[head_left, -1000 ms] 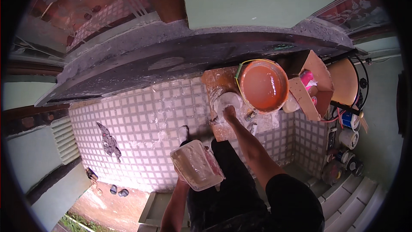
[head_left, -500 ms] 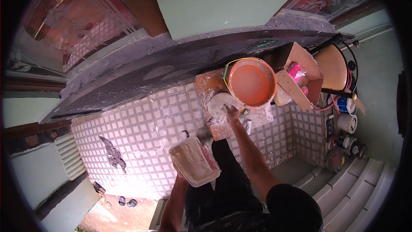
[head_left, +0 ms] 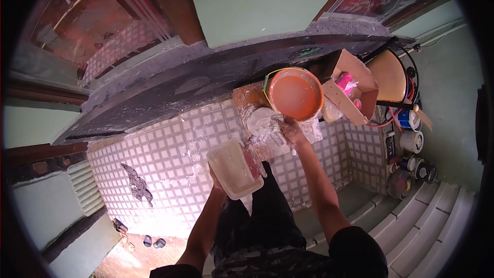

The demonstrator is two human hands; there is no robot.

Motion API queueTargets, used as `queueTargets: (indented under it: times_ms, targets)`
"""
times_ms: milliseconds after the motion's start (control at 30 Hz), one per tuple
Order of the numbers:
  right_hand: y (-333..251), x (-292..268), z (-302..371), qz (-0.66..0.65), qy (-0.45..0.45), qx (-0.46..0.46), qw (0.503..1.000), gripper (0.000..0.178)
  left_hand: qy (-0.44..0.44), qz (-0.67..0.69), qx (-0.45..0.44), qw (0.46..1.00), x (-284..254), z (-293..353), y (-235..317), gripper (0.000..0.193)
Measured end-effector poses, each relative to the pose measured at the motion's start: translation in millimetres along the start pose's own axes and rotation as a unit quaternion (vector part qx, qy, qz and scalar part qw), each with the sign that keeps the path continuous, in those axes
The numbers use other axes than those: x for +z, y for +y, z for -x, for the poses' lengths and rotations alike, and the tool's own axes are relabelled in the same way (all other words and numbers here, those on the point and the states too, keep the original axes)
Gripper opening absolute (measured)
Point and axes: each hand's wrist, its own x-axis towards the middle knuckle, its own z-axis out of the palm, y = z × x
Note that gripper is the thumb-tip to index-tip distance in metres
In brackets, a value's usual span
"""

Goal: The recorder is mixing plaster powder with water in a plastic container using their hands and a small scraper.

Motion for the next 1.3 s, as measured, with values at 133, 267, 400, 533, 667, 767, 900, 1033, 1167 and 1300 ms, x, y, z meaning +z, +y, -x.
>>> queueTargets:
  times_ms: [133, 267, 400, 533, 667, 767, 900, 1033, 1167, 1300]
  targets:
    - [-86.2, 35.6, 38.7, 0.116, -0.054, 0.046, 0.991, 0.023, -0.089, 0.023, -0.035, 0.995, 80.2, 1.6, 5.6, 0.085]
    - [-161.9, 93.2, 84.3, 0.108, -0.134, 0.031, 0.985, 0.023, -0.204, 0.046, -0.080, 0.975, 161.5, 11.3, 9.3, 0.085]
    - [-194.4, 150.7, 120.5, 0.260, -0.216, 0.000, 0.941, 0.021, -0.239, 0.049, -0.100, 0.965, 211.7, 33.5, 29.9, 0.086]
    - [-205.2, 166.9, 123.5, 0.468, -0.322, -0.022, 0.823, 0.040, -0.237, 0.067, -0.110, 0.963, 221.8, 37.4, 30.6, 0.085]
    - [-198.4, 175.8, 134.9, 0.639, -0.194, -0.200, 0.717, 0.033, -0.221, 0.066, -0.108, 0.967, 227.7, 45.0, 33.0, 0.084]
    - [-197.2, 171.3, 139.1, 0.676, -0.153, -0.179, 0.698, 0.039, -0.244, 0.076, -0.131, 0.958, 237.4, 55.1, 41.2, 0.084]
    - [-195.0, 171.6, 142.0, 0.687, -0.195, -0.163, 0.681, 0.045, -0.258, 0.087, -0.134, 0.953, 245.6, 61.2, 54.0, 0.086]
    - [-195.1, 179.8, 150.8, 0.688, -0.288, -0.121, 0.655, 0.038, -0.271, 0.053, -0.106, 0.955, 241.4, 62.8, 63.9, 0.088]
    - [-192.4, 197.3, 145.3, 0.676, -0.300, -0.089, 0.667, 0.038, -0.272, 0.013, -0.092, 0.958, 248.3, 65.9, 66.0, 0.089]
    - [-195.4, 212.0, 134.1, 0.695, -0.296, -0.198, 0.625, 0.034, -0.229, 0.032, -0.104, 0.967, 245.2, 61.6, 60.9, 0.090]
